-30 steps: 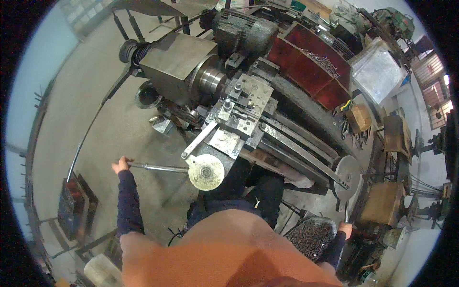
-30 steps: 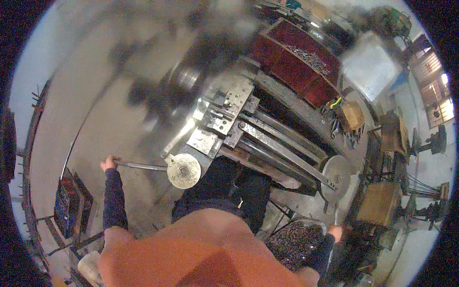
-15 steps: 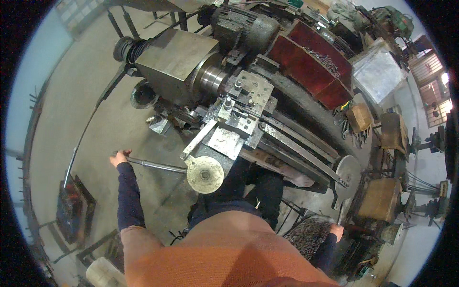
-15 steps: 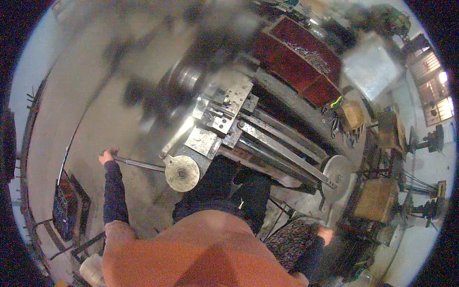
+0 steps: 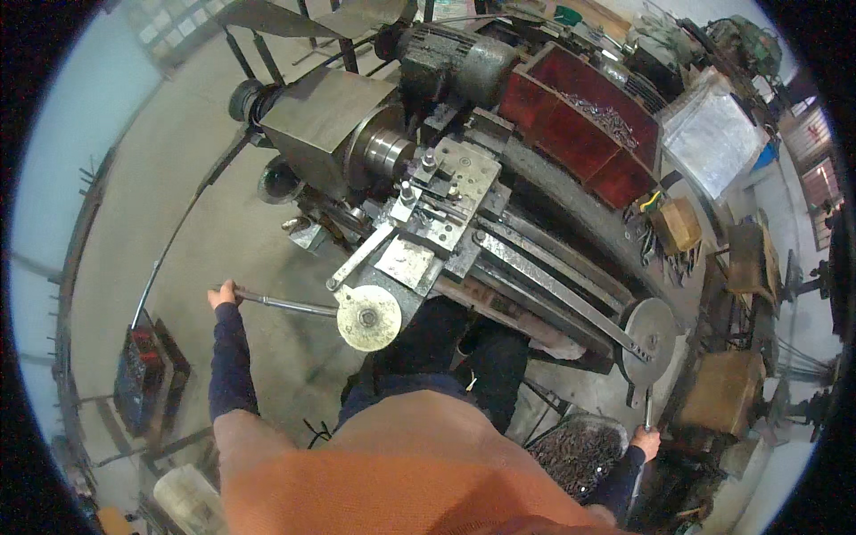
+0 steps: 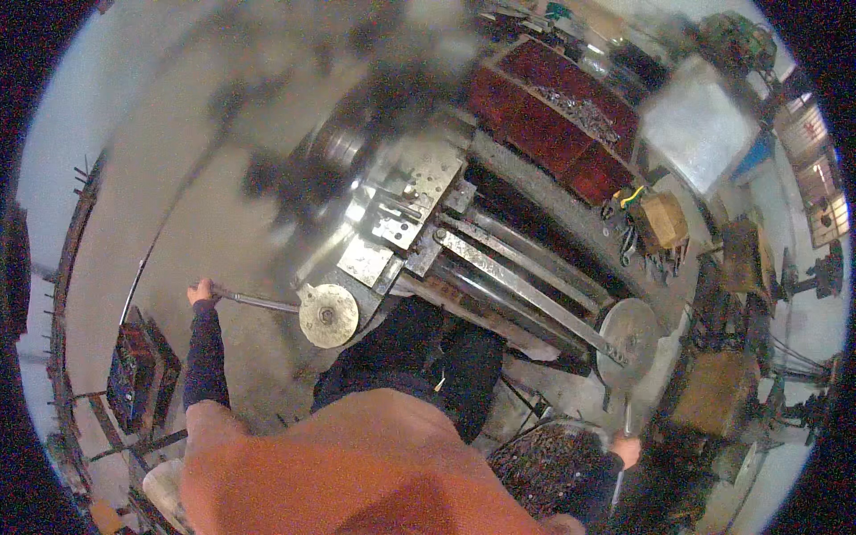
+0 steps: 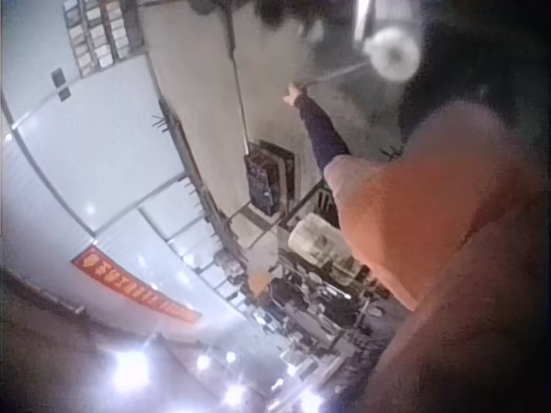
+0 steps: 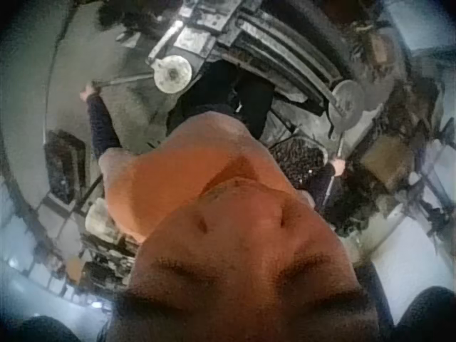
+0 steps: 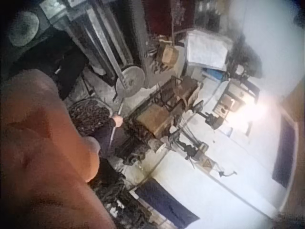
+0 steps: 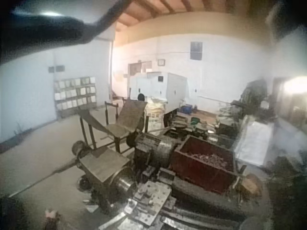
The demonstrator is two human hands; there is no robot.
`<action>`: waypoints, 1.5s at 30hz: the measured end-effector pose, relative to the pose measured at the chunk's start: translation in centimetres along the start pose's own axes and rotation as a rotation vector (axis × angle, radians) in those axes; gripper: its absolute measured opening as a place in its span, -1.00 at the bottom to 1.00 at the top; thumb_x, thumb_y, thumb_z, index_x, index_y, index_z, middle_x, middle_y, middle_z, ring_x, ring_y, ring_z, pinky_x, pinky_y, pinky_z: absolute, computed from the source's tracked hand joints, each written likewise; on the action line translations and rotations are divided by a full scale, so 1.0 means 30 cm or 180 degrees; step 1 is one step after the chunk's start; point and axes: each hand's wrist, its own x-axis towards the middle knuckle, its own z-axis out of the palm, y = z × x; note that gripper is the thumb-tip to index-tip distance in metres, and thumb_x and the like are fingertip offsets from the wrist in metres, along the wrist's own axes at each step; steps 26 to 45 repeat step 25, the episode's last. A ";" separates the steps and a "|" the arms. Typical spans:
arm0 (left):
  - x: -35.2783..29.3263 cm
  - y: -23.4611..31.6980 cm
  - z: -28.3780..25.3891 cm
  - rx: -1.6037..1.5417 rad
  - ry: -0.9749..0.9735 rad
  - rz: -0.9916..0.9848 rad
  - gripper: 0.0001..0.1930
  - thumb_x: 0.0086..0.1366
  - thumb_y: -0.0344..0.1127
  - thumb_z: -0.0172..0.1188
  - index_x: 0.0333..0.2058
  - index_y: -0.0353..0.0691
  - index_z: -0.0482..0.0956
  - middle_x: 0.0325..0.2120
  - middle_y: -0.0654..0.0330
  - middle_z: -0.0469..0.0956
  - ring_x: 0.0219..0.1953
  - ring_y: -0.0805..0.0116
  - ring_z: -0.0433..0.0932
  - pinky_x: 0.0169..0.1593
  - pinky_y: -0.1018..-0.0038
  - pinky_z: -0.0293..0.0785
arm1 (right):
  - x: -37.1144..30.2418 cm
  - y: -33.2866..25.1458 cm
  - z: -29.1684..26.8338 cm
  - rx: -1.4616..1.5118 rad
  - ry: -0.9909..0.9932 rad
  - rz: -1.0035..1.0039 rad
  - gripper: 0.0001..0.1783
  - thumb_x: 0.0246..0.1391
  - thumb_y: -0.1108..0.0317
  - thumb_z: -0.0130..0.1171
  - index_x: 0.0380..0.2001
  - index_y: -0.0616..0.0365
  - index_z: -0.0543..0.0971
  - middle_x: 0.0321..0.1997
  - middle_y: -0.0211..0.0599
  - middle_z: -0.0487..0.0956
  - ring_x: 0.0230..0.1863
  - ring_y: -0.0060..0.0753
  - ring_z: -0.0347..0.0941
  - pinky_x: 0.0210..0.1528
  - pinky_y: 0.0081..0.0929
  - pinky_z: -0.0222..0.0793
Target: The person operates a metal lathe, repeatedly loading small metal rods into the chuck, machining them, and removing the finished pieces. The person handles the rods and lathe controls throughout the clip.
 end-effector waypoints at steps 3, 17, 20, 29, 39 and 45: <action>-0.012 0.027 -0.060 0.1092 0.0151 -0.0092 -0.72 -0.14 -0.39 0.13 -0.51 -0.46 0.27 -0.66 -0.06 0.46 -0.69 0.17 0.49 -0.65 0.35 0.41 | 0.166 0.014 -0.026 -0.0324 0.0081 -0.0381 -0.55 -0.26 0.00 0.16 -0.34 0.09 0.55 -0.24 -0.10 0.54 -0.17 -0.03 0.44 -0.15 -0.18 0.36; 0.150 0.065 0.487 0.3983 -0.1956 0.2585 -0.57 -0.05 -0.15 0.14 -0.18 -0.23 0.50 -0.33 -0.08 0.53 -0.23 0.00 0.50 -0.13 0.26 0.42 | -0.103 -0.204 -0.056 0.0781 0.1195 -0.0751 -0.32 -0.41 0.24 0.25 -0.05 0.04 0.38 -0.10 -0.06 0.46 -0.09 0.03 0.38 -0.04 -0.18 0.29; 0.169 0.031 0.616 0.4188 -0.2248 0.2639 -0.57 -0.01 -0.09 0.15 -0.19 -0.23 0.49 -0.32 -0.10 0.52 -0.22 -0.01 0.49 -0.12 0.22 0.41 | -0.222 -0.197 0.021 0.1171 0.0365 -0.0482 -0.42 -0.39 0.29 0.22 -0.11 0.06 0.46 -0.08 -0.04 0.45 -0.03 -0.04 0.35 -0.02 -0.26 0.27; 0.308 -0.303 0.782 0.3886 -0.2114 0.2084 -0.60 0.05 -0.06 0.11 -0.22 -0.22 0.52 -0.28 -0.11 0.51 -0.20 0.02 0.50 -0.08 0.22 0.40 | -0.342 -0.226 -0.043 0.1107 -0.0280 -0.0348 -0.51 -0.40 0.31 0.21 -0.21 0.07 0.54 -0.19 -0.04 0.52 -0.10 -0.10 0.42 -0.04 -0.33 0.30; 0.308 -0.303 0.782 0.3886 -0.2114 0.2084 -0.60 0.05 -0.06 0.11 -0.22 -0.22 0.52 -0.28 -0.11 0.51 -0.20 0.02 0.50 -0.08 0.22 0.40 | -0.342 -0.226 -0.043 0.1107 -0.0280 -0.0348 -0.51 -0.40 0.31 0.21 -0.21 0.07 0.54 -0.19 -0.04 0.52 -0.10 -0.10 0.42 -0.04 -0.33 0.30; 0.308 -0.303 0.782 0.3886 -0.2114 0.2084 -0.60 0.05 -0.06 0.11 -0.22 -0.22 0.52 -0.28 -0.11 0.51 -0.20 0.02 0.50 -0.08 0.22 0.40 | -0.342 -0.226 -0.043 0.1107 -0.0280 -0.0348 -0.51 -0.40 0.31 0.21 -0.21 0.07 0.54 -0.19 -0.04 0.52 -0.10 -0.10 0.42 -0.04 -0.33 0.30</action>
